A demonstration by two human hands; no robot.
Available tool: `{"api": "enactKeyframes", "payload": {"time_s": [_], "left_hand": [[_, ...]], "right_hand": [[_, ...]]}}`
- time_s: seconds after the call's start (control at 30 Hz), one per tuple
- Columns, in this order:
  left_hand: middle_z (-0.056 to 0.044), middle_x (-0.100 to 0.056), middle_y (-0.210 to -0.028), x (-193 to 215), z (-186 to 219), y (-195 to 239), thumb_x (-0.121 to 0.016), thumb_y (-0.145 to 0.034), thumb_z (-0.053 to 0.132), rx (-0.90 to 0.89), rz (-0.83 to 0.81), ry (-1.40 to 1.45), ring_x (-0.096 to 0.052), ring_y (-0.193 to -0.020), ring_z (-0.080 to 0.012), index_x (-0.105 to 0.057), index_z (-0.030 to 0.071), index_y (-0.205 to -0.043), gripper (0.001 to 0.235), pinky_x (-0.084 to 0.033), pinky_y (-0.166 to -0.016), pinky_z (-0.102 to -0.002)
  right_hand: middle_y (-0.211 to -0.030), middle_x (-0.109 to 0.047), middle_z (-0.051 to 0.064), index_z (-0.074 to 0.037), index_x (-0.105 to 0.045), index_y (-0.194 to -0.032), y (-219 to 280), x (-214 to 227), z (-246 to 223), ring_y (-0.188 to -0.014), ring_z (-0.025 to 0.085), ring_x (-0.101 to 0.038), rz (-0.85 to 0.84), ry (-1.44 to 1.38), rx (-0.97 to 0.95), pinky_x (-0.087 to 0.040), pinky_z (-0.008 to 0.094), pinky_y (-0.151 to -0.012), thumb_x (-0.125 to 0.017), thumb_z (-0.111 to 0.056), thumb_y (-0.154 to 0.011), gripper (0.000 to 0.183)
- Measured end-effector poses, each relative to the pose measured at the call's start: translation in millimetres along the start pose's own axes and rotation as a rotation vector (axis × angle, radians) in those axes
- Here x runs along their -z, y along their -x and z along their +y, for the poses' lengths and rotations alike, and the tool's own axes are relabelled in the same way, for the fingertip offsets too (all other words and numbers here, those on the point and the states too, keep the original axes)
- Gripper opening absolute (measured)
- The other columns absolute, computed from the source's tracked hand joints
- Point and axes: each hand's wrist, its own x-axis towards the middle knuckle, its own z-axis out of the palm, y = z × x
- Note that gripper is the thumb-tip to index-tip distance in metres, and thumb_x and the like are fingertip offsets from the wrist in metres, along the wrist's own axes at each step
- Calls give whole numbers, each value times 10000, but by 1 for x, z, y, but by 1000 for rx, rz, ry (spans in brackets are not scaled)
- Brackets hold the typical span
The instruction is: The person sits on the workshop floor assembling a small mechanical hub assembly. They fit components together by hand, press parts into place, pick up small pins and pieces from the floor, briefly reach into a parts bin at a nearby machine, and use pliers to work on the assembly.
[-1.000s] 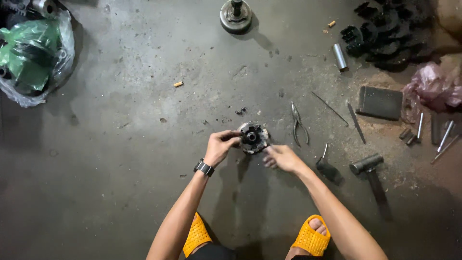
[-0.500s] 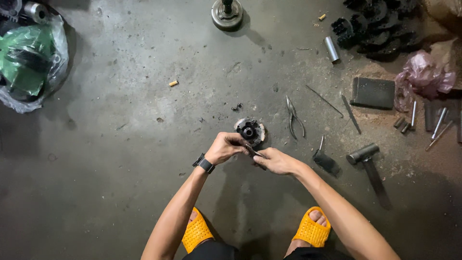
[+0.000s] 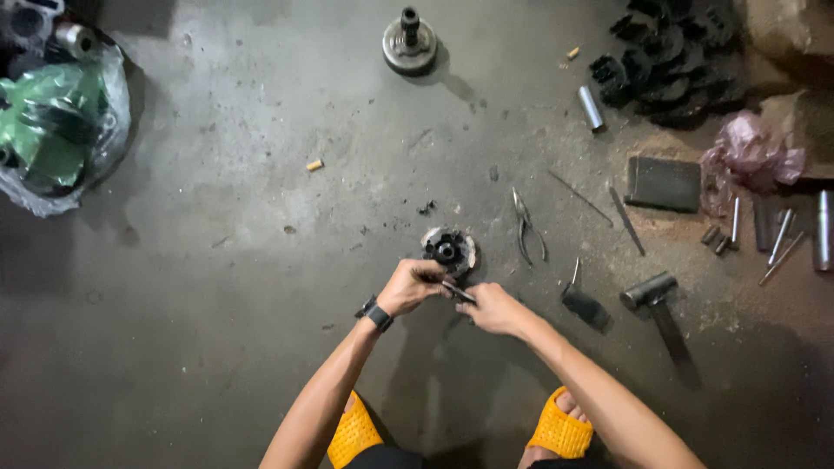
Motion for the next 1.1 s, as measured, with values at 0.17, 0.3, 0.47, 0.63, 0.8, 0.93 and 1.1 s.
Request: {"api": "enactKeyframes", "payload": {"time_s": [0.17,0.3,0.47,0.63,0.8,0.93,1.1], "left_hand": [[-79,-773,-936,-3,-10,4,-799,-835,-30,-124,7,-66,-720,-909,-139,-727,-38,-987,169,-602,-806,-325],[-69,-764,-923,-1,5,2,-755,-850,-33,-79,-2,-15,-753,-903,-158,-723,-26,-993,147,-613,-798,-320],[-86,-772,-902,0,13,1,-761,-824,-59,-51,46,-66,-761,-890,-169,-730,-41,-961,142,-616,-790,-320],[-59,-759,-925,-6,-2,5,-758,-833,-55,-12,57,41,-737,-906,-131,-721,-35,-970,143,-617,-806,-318],[-61,-766,-914,-9,-10,5,-776,-834,-53,24,52,53,-717,-888,-119,-740,-33,-984,155,-603,-801,-313],[-53,-772,-921,-8,-2,1,-774,-836,-37,38,41,100,-722,-881,-113,-757,-27,-990,155,-600,-800,-306],[-56,-772,-931,-10,5,2,-788,-833,-30,57,70,119,-712,-886,-115,-766,-31,-980,149,-594,-809,-311]], "right_hand": [[-770,-663,273,14,-710,-999,7,-2,-3,-715,372,-720,71,-21,95,-537,465,-654,-706,-257,-908,286],[-774,-582,312,22,-695,-1026,10,9,-14,-651,398,-620,-10,2,23,-502,466,-652,-662,-260,-972,289],[-852,-614,316,35,-690,-1081,-6,-8,16,-839,456,-691,82,-80,292,-513,464,-653,-691,-219,-969,278],[-785,-638,303,-1,-674,-1092,15,15,-31,-709,368,-706,-49,-45,-40,-519,464,-678,-657,-311,-960,337],[-824,-618,301,35,-679,-1013,7,-5,-7,-730,420,-664,108,-90,167,-520,473,-648,-726,-304,-876,369],[-783,-542,329,41,-672,-953,10,-2,-16,-686,486,-526,97,-7,-48,-529,468,-653,-711,-335,-927,379],[-757,-575,302,38,-689,-951,1,-15,4,-670,426,-558,153,-94,49,-520,457,-627,-708,-286,-903,328]]}}
